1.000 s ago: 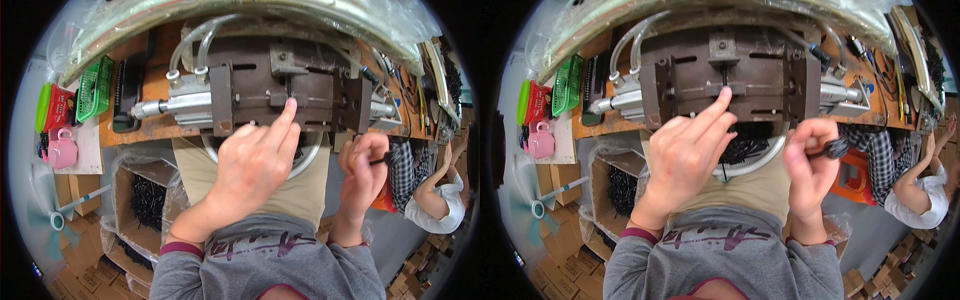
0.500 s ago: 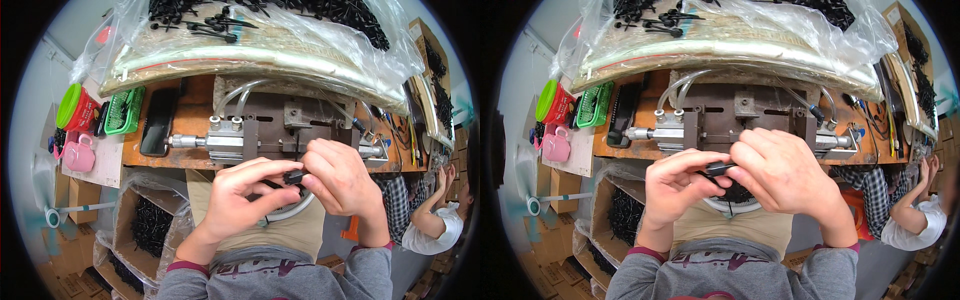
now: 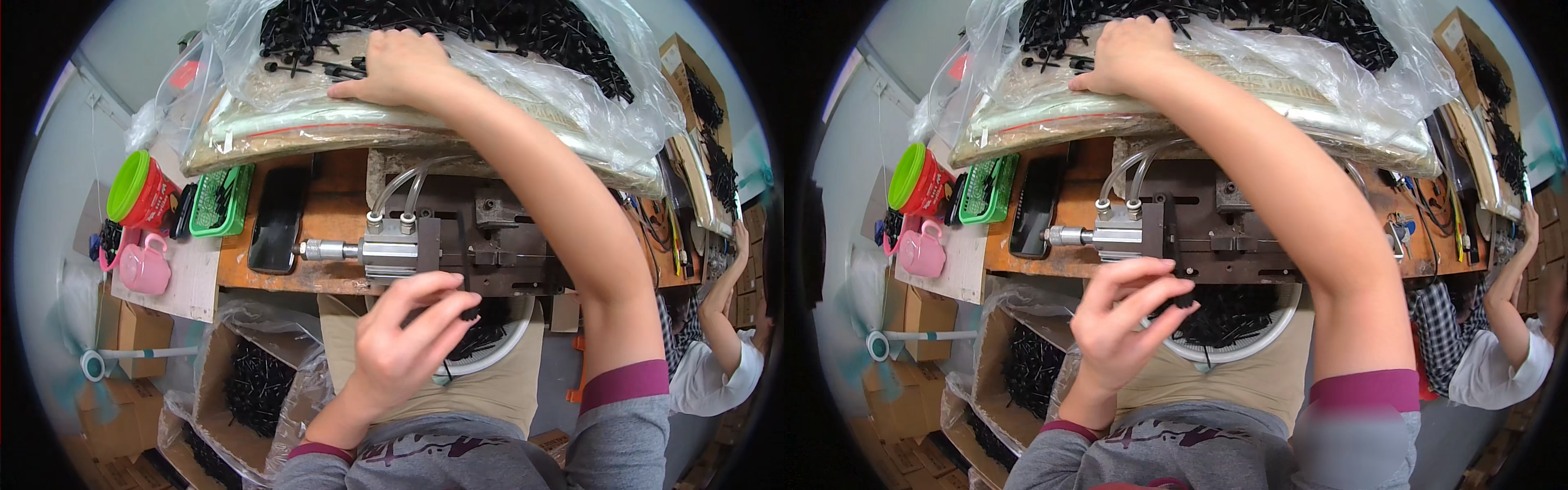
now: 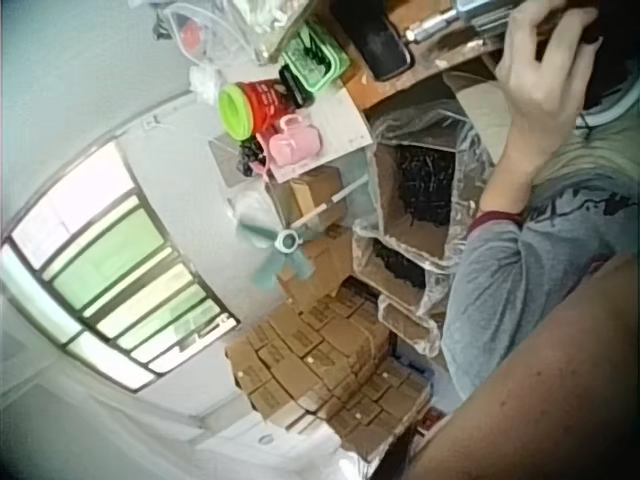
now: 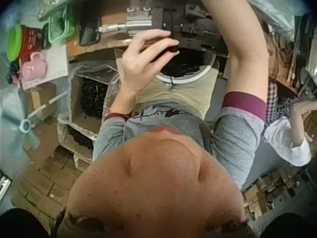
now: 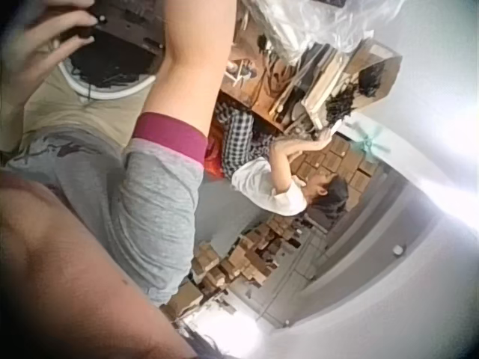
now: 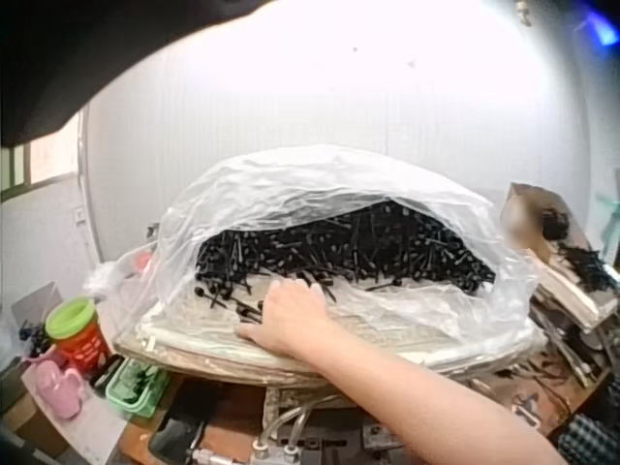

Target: The recorder uses a pneumatic clamping machine to attach or process small black plastic components on wires.

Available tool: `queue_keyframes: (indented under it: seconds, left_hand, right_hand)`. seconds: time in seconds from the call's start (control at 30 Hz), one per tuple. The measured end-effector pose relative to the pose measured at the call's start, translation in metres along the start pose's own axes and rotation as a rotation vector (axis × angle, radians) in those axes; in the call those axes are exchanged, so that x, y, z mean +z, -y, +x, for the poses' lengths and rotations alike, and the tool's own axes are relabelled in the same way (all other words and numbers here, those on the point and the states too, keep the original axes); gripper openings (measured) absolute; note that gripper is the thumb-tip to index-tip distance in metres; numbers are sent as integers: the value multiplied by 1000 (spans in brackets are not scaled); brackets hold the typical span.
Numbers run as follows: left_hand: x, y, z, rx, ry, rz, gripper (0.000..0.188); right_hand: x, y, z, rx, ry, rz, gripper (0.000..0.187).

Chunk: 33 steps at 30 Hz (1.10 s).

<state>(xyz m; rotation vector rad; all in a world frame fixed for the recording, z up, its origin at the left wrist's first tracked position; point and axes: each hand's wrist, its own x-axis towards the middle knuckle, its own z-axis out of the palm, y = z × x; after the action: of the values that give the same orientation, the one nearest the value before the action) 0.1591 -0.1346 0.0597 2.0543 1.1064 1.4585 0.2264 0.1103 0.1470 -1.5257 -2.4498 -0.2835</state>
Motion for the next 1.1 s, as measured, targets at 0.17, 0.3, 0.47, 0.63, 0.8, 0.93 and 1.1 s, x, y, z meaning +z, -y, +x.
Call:
queue_keyframes:
  seconds: [0.17,0.3,0.47,0.63,0.8,0.93,1.1]
  left_hand:
    - [7,2,-3,65,107,24,32]
    - [13,4,-1,109,137,31,29]
    - [25,7,-1,128,168,18,27]
    - [34,7,-3,143,186,45,28]
    - [46,14,-6,176,227,223,27]
    - [54,10,-5,184,263,347,25]
    - [54,8,0,143,312,395,26]
  right_hand:
    - [15,-8,19,-23,54,98,56]
    - [4,-24,6,-123,174,93,39]
    - [-4,-60,-26,-239,184,90,36]
    - [-23,-95,-71,-248,73,177,35]
    - [-65,-107,-124,34,123,686,20]
    - [-75,-96,-186,92,168,961,30]
    - [-82,-93,-241,197,423,1175,28]
